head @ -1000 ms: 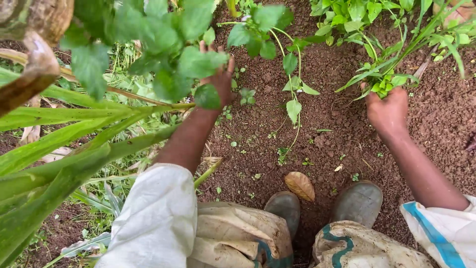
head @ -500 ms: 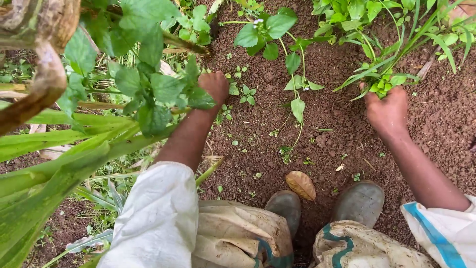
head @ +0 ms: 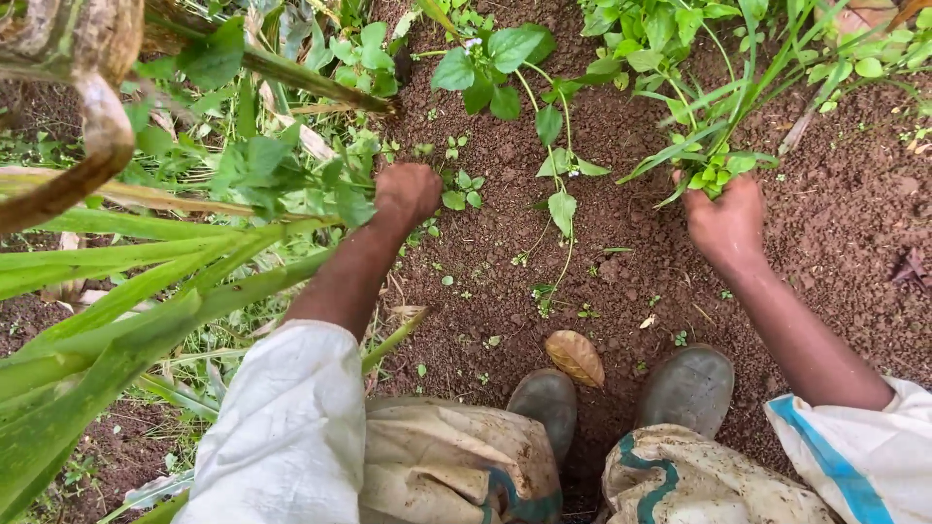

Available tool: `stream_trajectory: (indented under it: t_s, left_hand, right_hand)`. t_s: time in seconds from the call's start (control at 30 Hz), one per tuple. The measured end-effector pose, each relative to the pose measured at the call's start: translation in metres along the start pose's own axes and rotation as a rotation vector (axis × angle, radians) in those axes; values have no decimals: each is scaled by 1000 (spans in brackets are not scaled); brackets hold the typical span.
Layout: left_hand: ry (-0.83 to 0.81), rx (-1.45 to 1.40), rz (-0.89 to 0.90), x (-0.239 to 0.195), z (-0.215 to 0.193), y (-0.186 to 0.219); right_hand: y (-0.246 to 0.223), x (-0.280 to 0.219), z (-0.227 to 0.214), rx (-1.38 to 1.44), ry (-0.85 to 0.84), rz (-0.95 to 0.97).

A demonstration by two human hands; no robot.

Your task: Manually pulling weeds from the soil around corn plants in an agricultural field.

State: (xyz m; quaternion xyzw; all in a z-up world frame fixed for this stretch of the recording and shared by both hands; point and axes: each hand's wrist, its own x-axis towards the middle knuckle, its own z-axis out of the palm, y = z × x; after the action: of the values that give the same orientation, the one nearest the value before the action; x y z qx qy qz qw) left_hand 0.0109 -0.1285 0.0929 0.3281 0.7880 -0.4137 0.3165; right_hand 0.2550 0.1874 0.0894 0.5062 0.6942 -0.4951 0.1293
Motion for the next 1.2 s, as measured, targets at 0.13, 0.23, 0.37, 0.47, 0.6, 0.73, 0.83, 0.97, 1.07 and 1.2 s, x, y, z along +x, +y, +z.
stream_trajectory:
  t_s: [0.13,0.23,0.37,0.47,0.6,0.73,0.83,0.97,1.07,1.2]
  left_hand:
    - [-12,25,78,-9,0,-2]
    - [-6,43,105,-15,-6,2]
    - [-52,72,112,-35,-17,5]
    - [-94,-113,81,-58,-37,5]
    - [36,-34,70,-86,-51,-2]
    - [100,-246,45,-100,-74,3]
    - [240,-355,130,-110,-110,14]
    - [649,-477,293,-84,-145,32]
    - [555,-520,297,-85,-163,48]
    - [546,-542,346,-78,-172,66]
  right_hand:
    - [-3,-2,2,9,-3,-6]
    - [-4,-3,2,-15,11,-2]
    - [-13,-6,8,50,-23,57]
    - [-14,-10,12,-15,-30,0]
    - [-30,-22,11,12,-27,30]
    - [-35,-27,6,19,3,17]
    - [-34,-31,-4,88,6,-42]
    - [-30,-21,-19,190,90,-140]
    - [-23,-26,-40,230,198,-315]
    - [19,3,-51,200,376,-634]
